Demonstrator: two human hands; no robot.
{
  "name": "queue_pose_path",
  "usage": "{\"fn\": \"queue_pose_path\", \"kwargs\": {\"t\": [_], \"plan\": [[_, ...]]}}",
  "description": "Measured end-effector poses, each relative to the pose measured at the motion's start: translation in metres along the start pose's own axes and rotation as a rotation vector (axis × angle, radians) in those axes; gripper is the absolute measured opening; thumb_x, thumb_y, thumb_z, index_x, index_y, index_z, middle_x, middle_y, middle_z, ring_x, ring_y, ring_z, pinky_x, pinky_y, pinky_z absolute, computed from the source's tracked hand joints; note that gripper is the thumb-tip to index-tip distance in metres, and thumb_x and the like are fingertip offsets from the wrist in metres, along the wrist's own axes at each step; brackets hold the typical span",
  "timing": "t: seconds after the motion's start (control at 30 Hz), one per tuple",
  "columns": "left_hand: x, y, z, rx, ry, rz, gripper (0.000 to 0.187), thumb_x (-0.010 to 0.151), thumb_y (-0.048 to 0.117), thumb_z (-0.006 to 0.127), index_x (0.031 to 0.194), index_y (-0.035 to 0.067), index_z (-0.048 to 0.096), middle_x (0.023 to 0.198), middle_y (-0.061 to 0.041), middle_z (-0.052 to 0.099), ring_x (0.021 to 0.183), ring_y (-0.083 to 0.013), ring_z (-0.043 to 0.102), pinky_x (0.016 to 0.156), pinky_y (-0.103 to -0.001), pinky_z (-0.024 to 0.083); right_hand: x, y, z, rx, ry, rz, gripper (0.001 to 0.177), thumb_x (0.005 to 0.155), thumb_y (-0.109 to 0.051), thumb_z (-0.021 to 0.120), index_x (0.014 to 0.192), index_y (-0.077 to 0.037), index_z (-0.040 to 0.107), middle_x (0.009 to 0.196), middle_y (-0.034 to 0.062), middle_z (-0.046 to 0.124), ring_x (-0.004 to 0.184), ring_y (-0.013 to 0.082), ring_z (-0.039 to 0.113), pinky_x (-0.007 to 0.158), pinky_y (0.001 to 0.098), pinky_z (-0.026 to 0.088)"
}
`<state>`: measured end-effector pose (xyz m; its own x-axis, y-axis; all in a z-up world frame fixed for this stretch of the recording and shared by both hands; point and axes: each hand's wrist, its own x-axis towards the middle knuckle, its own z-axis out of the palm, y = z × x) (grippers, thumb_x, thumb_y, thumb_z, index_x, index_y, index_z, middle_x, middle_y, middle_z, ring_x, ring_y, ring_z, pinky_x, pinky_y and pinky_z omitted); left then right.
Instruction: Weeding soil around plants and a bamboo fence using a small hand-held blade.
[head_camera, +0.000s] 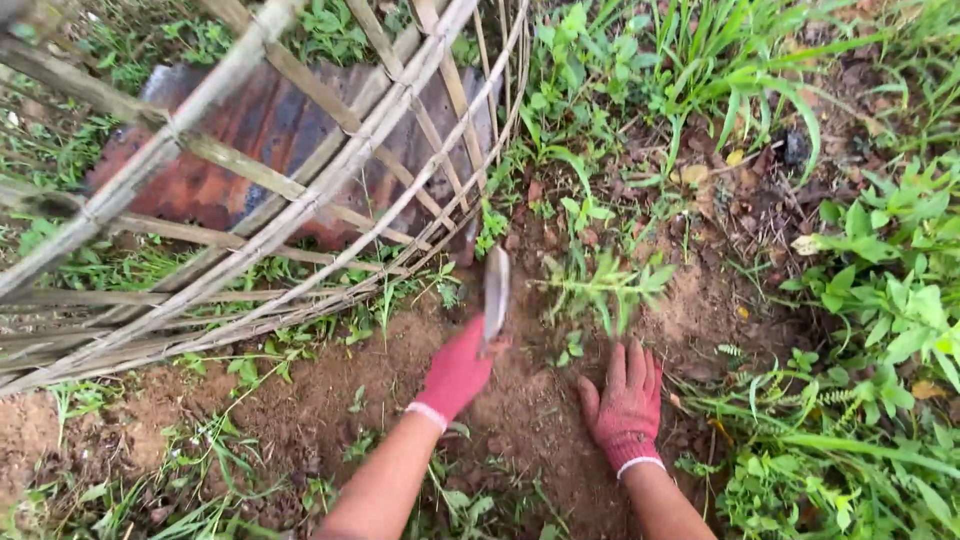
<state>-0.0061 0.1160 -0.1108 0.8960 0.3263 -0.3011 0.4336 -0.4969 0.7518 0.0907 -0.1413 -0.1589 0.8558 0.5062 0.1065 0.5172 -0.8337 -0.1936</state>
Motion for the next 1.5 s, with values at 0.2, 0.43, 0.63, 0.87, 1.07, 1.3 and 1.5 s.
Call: {"fn": "queue_pose_path", "kwargs": {"t": [0.2,0.43,0.63,0.87,1.07,1.3,1.5], "plan": [[0.0,0.028,0.039,0.113,-0.258,0.166,0.082,0.086,0.001,0.061,0.161,0.026,0.038,0.132,-0.016,0.067,0.113,-0.0378,0.067,0.105,-0.059,0.039,-0.006,0.008,0.007,0.116,0.083,0.005,0.089,0.081,-0.05,0.065,0.148,0.004,0.041,0.156,0.0298,0.033,0.145,0.0515,0.029,0.123,0.0596,0.018],[0.006,0.067,0.014,-0.13,-0.21,-0.296,0.071,0.094,0.007,0.054,0.16,0.026,0.033,0.12,-0.016,0.07,0.09,-0.0296,0.073,0.075,-0.041,0.062,-0.013,0.013,0.013,0.091,0.116,0.005,0.087,0.085,-0.049,0.065,0.15,0.004,0.04,0.16,0.0296,0.029,0.149,0.049,0.025,0.124,0.0611,0.016],[-0.005,0.055,0.004,0.144,-0.261,-0.056,0.066,0.091,0.01,0.06,0.154,0.024,0.043,0.125,-0.013,0.07,0.095,-0.0294,0.074,0.081,-0.044,0.059,-0.015,0.012,0.012,0.123,0.151,0.006,0.089,0.083,-0.048,0.065,0.148,0.006,0.039,0.157,0.0317,0.031,0.146,0.0505,0.027,0.122,0.0623,0.017],[-0.017,0.025,0.002,0.161,-0.272,-0.153,0.075,0.088,0.01,0.063,0.156,0.026,0.036,0.134,-0.013,0.065,0.114,-0.0301,0.068,0.115,-0.049,0.036,-0.011,0.01,0.011,0.137,0.122,-0.026,0.089,0.083,-0.048,0.067,0.148,0.006,0.039,0.157,0.0303,0.032,0.145,0.0504,0.029,0.122,0.0607,0.018],[-0.023,0.041,0.024,0.052,-0.304,0.0,0.072,0.084,0.003,0.06,0.151,0.021,0.045,0.138,-0.02,0.062,0.117,-0.0359,0.066,0.104,-0.047,0.05,-0.006,0.022,0.006,0.185,0.137,0.027,0.086,0.088,-0.046,0.065,0.152,0.005,0.038,0.162,0.0295,0.031,0.15,0.0487,0.028,0.126,0.0585,0.018],[0.039,0.046,0.023,-0.164,-0.07,-0.203,0.069,0.086,0.009,0.062,0.152,0.019,0.044,0.129,-0.021,0.067,0.11,-0.0364,0.07,0.1,-0.044,0.055,-0.026,0.028,0.004,-0.036,0.098,0.174,0.088,0.085,-0.054,0.063,0.151,-0.001,0.04,0.16,0.0251,0.033,0.148,0.0465,0.029,0.122,0.0593,0.021],[0.055,0.072,0.001,-0.009,-0.187,-0.142,0.07,0.086,0.012,0.061,0.152,0.02,0.04,0.126,-0.016,0.067,0.103,-0.033,0.069,0.089,-0.042,0.055,-0.022,0.025,0.004,-0.036,0.09,0.17,0.088,0.084,-0.055,0.061,0.152,-0.004,0.039,0.16,0.0229,0.033,0.147,0.0457,0.031,0.121,0.0587,0.022]]}}
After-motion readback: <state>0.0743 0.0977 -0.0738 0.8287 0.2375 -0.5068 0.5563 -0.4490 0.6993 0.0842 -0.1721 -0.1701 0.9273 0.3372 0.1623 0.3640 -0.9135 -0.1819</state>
